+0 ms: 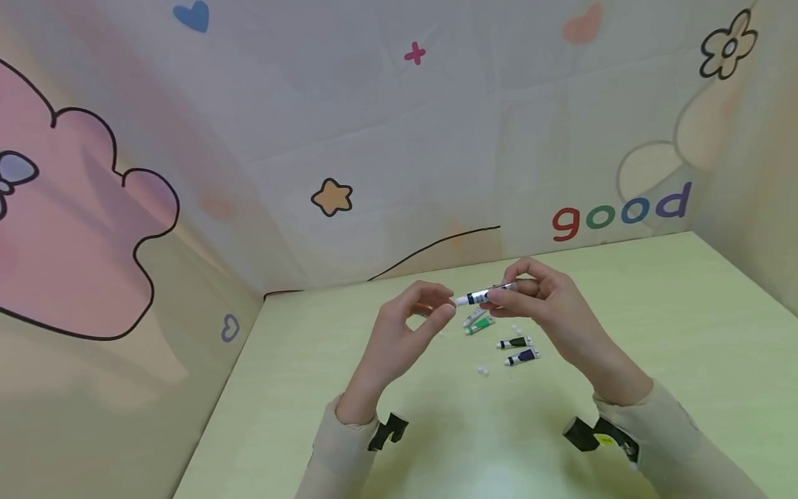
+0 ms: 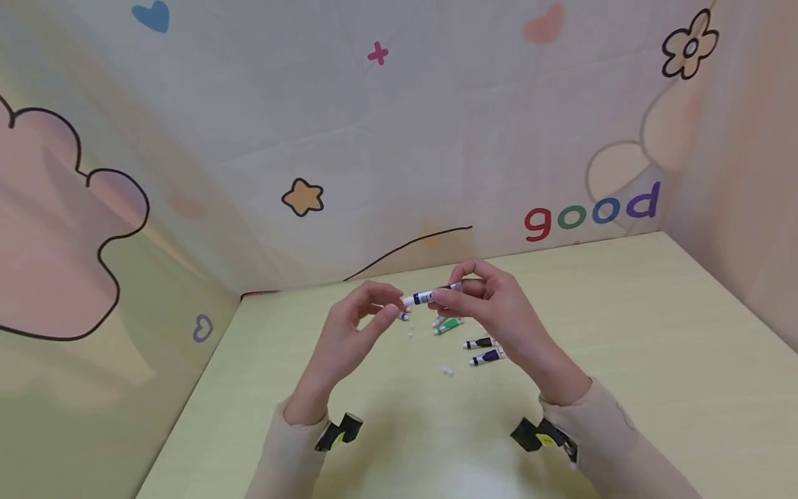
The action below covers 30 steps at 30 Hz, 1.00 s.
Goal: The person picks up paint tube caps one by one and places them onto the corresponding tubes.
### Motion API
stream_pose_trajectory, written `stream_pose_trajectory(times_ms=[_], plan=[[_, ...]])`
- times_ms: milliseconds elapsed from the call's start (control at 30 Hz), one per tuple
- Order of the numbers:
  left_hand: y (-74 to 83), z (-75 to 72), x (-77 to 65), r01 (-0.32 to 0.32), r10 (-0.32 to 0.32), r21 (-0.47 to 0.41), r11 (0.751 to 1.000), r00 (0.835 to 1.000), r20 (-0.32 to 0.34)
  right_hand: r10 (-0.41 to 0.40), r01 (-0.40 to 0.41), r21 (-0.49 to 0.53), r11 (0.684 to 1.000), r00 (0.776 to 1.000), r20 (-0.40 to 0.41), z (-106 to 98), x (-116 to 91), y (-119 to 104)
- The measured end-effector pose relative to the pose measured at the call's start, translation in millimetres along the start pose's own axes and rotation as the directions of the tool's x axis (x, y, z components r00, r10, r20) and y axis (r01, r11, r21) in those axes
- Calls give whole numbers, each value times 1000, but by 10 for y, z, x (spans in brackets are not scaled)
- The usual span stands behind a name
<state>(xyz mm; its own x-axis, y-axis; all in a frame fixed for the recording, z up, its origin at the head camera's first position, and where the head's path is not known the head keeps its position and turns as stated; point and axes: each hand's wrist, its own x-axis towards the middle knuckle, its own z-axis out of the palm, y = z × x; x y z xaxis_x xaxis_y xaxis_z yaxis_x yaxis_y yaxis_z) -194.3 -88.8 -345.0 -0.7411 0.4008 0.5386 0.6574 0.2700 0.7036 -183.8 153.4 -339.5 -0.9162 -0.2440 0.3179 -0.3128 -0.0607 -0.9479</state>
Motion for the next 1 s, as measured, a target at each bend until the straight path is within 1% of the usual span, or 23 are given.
stream_pose_trajectory(times_ms=[100,233,300,400,500,567,733,867,1000], plan=[[33,-9,0,78,-77,-30,997,997,17,-9,10,13,1000,1000,-3,5,2,-3],[94,25,-22,173,-171,-50,984,985,34,-14,14,28,1000,1000,7,27,-10,6],[117,53,-31,193,-191,-54,980,981,42,-11,11,28,1000,1000,14,37,-17,15],[134,87,-36,198,-195,-63,978,980,43,-4,4,22,1000,1000,17,52,-17,26],[145,103,-40,179,-178,-58,982,984,28,7,-8,31,1000,1000,23,60,-9,24],[150,112,-42,156,-156,-41,987,988,10,19,-20,38,999,999,27,59,-5,17],[158,145,-47,64,-64,8,998,998,-28,43,-45,57,997,999,31,52,5,8],[156,166,-56,-4,6,48,999,998,-55,63,-65,70,995,998,29,63,8,20],[138,179,-58,-65,70,79,995,995,-70,83,-84,47,995,996,25,76,5,33]])
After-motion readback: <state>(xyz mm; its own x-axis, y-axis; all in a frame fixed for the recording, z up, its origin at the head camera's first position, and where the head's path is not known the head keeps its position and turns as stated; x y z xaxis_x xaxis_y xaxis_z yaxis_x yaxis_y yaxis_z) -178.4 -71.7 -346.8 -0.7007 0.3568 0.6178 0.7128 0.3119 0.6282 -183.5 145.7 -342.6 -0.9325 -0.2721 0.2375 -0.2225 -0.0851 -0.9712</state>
